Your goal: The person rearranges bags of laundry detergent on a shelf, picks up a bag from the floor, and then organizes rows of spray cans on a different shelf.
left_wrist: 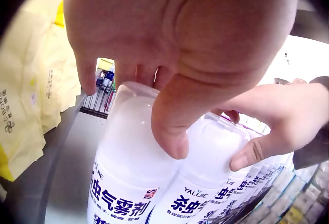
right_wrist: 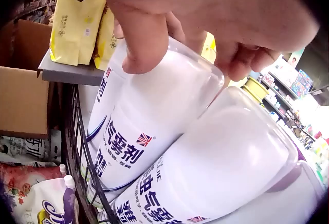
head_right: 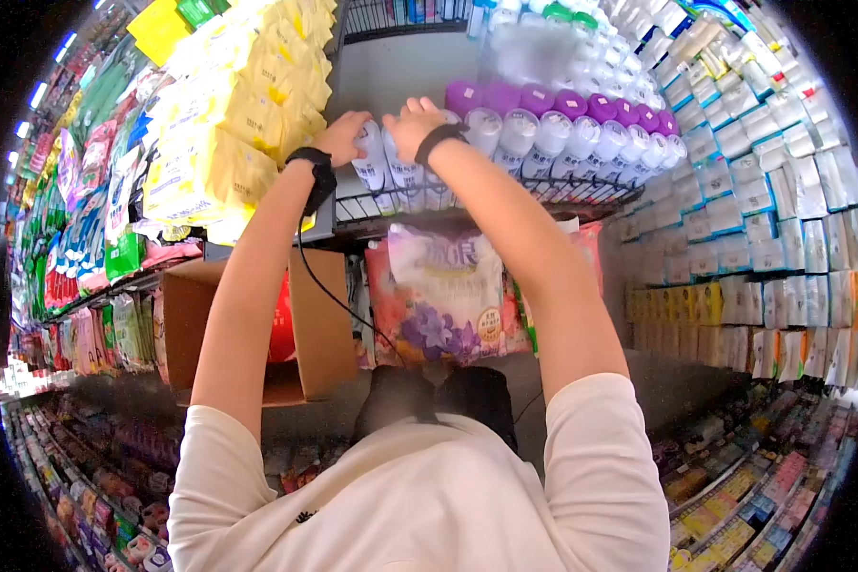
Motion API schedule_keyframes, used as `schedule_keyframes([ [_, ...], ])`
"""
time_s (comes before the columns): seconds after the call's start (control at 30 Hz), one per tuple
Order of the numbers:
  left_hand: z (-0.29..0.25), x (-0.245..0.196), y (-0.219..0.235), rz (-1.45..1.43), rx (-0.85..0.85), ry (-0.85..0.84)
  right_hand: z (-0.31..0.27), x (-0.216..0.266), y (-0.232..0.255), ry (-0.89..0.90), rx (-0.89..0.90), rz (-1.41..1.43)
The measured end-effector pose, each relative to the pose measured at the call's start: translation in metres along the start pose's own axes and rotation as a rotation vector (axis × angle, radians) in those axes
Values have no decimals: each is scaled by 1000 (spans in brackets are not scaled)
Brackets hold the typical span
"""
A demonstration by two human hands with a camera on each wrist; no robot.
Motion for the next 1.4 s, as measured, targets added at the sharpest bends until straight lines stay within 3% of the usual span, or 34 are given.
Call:
schedule_keyframes([
  [0.3, -11, -17, 5, 105, 16, 19, -8, 5, 8, -71, -67, -47],
  [0.43, -30, -34, 5, 213, 47, 69, -14, 2, 7, -96, -153, 51],
  [0.47, -35, -42, 5, 224, 43, 63, -16, 1, 5, -94, -243, 41],
  [0.5, -35, -37, 3, 214, -66, 21, -19, 0, 4, -90, -334, 33],
  [0.53, -42, -39, 4, 205, -141, -10, -25, 2, 7, -89, -279, 98],
  [0.57, -52, -46, 8, 196, -214, -42, -35, 6, 10, -91, -338, 96],
  [0.67, -79, -66, 15, 177, -322, -133, -82, 22, 32, -126, -474, 312],
  [0.77, -137, -123, 30, 214, -465, -253, -154, 47, 12, -170, -545, 496],
  [0.87, -203, -189, 32, 41, -430, -449, -233, 75, -58, -260, -352, 610],
  [0.97, -266, -245, 19, 139, -322, -564, -323, 95, -133, -433, -129, 677],
  [1.0, -286, -262, 14, 187, -256, -650, -351, 103, -167, -493, 18, 678],
  [1.07, -315, -275, 3, 49, -110, -749, -396, 116, -212, -564, 267, 702],
  [1.13, -328, -275, -11, -18, -13, -740, -432, 128, -231, -575, 474, 742],
  [1.27, -333, -287, -40, -54, -16, -625, -469, 107, -251, -599, 323, 728],
  [1.4, -321, -343, -96, -90, 66, -587, -505, 79, -248, -590, 190, 773],
])
Point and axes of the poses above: each hand's wrist, its own z-axis towards the middle knuckle, its own y-axis out of the back of the hand, x = y × z, the point moved 10 cm from there along z, towards the middle knuckle, and after that the axes turned 11 degrees about x, right-handed, at the moved point
